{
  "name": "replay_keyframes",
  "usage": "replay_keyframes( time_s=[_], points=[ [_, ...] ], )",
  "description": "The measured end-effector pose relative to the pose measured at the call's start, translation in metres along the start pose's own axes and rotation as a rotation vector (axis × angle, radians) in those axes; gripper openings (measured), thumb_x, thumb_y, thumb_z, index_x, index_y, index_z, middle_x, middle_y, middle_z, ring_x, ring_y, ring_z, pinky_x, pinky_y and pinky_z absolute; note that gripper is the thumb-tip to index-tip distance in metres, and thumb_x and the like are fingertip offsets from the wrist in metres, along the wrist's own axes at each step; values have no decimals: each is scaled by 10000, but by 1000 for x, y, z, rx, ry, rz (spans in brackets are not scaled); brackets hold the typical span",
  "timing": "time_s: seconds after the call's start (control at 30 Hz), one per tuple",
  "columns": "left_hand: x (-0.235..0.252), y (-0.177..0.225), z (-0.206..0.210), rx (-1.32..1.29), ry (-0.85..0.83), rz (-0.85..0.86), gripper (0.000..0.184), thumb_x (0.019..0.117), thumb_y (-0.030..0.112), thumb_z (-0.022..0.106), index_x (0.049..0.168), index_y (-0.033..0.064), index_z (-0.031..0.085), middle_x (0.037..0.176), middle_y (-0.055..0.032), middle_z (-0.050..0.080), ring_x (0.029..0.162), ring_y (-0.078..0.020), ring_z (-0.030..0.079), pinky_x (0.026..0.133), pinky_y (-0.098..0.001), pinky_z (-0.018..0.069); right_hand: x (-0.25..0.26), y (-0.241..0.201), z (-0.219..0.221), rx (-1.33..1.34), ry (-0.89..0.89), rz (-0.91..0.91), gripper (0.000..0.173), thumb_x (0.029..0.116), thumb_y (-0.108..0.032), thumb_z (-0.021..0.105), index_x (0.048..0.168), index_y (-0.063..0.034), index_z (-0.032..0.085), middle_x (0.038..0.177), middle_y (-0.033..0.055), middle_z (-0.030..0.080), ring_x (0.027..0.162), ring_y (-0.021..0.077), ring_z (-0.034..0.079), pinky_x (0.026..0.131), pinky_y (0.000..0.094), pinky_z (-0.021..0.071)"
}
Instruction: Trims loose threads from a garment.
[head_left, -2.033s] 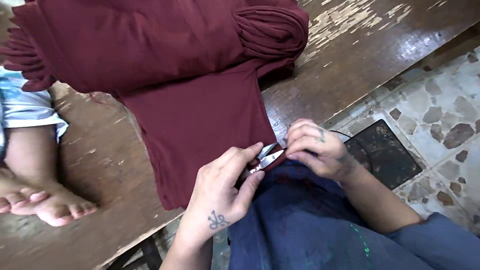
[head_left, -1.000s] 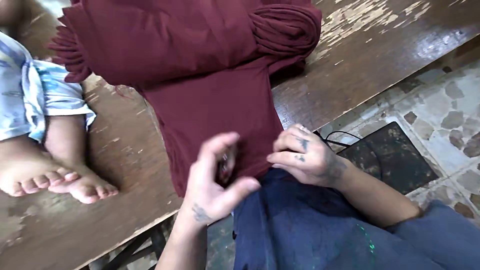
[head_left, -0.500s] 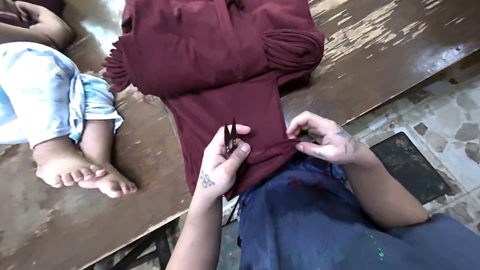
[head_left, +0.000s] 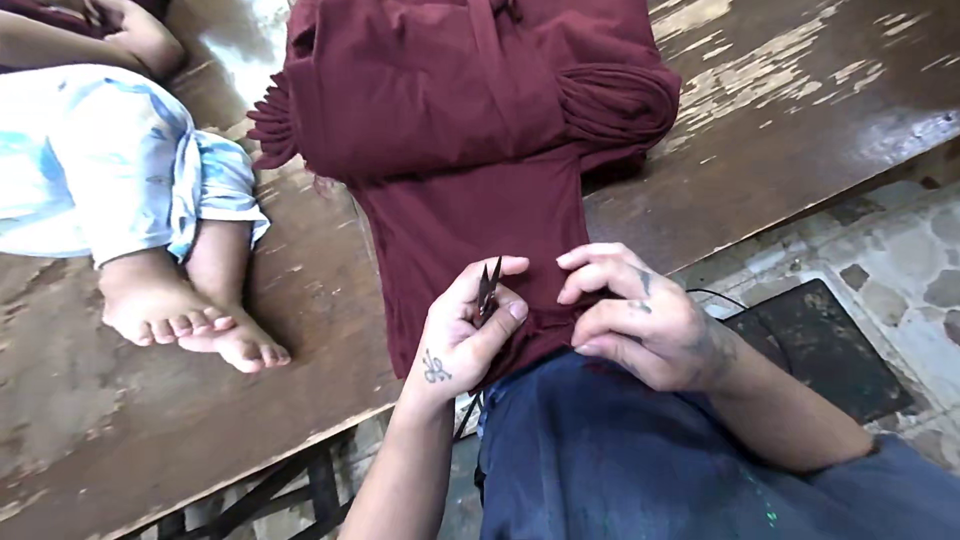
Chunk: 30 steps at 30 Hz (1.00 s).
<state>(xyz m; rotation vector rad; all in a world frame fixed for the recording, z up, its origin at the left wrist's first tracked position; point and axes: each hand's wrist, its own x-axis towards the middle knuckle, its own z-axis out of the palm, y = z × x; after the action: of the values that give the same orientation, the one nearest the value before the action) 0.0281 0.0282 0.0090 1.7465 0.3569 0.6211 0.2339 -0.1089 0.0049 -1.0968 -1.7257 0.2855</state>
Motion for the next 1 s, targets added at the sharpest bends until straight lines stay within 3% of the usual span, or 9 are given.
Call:
replay_keyframes(
  time_s=[0.17, 0.23, 0.37, 0.53, 0.67, 0.73, 0.83, 0.93, 1.0],
  points=[
    [-6, 16, -8, 406, -23, 108, 486, 1007, 326, 596, 1440, 129, 491, 946, 41, 632, 777, -10, 597, 689, -193, 533, -20, -18, -4, -117, 32, 27, 230, 1057, -268, 556, 945, -137, 708, 1213, 92, 673, 1392, 282, 479, 1176, 459, 389],
    [-16, 34, -17, 555, -64, 157, 428, 1045, 426, 521, 1354, 130, 549, 953, 18, 623, 788, -10, 578, 691, -195, 508, -23, -22, -5, -129, 51, 39, 208, 1054, -262, 568, 959, -141, 707, 1252, 92, 668, 1410, 286, 467, 1185, 461, 383],
    [-32, 66, -18, 805, -199, 280, 317, 1052, 374, 525, 1202, 133, 667, 928, -65, 681, 835, -139, 647, 704, -293, 509, -21, -24, -2, -130, 68, 26, 188, 1044, -246, 582, 952, -141, 707, 1294, 102, 652, 1425, 290, 453, 1188, 468, 381],
    [-29, 67, -8, 1119, -224, 253, 321, 1036, 310, 486, 1173, 124, 709, 847, -66, 657, 711, -226, 635, 552, -378, 466, -19, -23, 5, -148, 90, 7, 198, 1048, -247, 574, 951, -135, 704, 1278, 95, 654, 1399, 267, 478, 1174, 448, 396],
    [-30, 60, -32, 847, -186, 142, 428, 964, 524, 605, 1167, 154, 670, 836, 26, 677, 675, -23, 577, 599, -220, 474, -23, -18, 6, -212, 106, 83, 211, 1035, -242, 575, 934, -130, 722, 1143, 75, 664, 1208, 182, 568, 1049, 343, 455],
    [-28, 49, -22, 690, -110, 160, 478, 941, 560, 672, 1157, 136, 633, 772, 43, 588, 648, 34, 498, 599, -140, 423, -22, -18, 5, -213, 130, 98, 220, 1033, -234, 580, 928, -120, 736, 1084, 68, 664, 1138, 164, 585, 987, 315, 475],
    [-20, 19, 5, 694, -71, 222, 251, 968, 329, 630, 1033, 93, 680, 794, -13, 685, 672, -50, 606, 612, -234, 497, -16, -19, 5, -245, 112, 85, 213, 1002, -205, 593, 877, -116, 741, 1063, 74, 675, 1139, 182, 593, 1003, 336, 472],
    [-11, 8, -3, 435, -92, 103, 192, 998, 208, 579, 929, 65, 687, 749, 49, 628, 659, 49, 545, 609, -123, 460, -12, -23, 5, -380, 54, 113, 205, 961, -186, 593, 847, -119, 750, 1072, 108, 696, 1129, 239, 606, 989, 384, 467],
    [-8, 8, -9, 283, -118, 16, 200, 1012, 206, 563, 894, 86, 670, 726, 94, 601, 662, 76, 543, 616, -110, 457, -13, -29, 7, -368, 93, 95, 189, 975, -172, 598, 943, -94, 767, 1010, 111, 688, 1009, 214, 630, 862, 337, 514]
  ],
)
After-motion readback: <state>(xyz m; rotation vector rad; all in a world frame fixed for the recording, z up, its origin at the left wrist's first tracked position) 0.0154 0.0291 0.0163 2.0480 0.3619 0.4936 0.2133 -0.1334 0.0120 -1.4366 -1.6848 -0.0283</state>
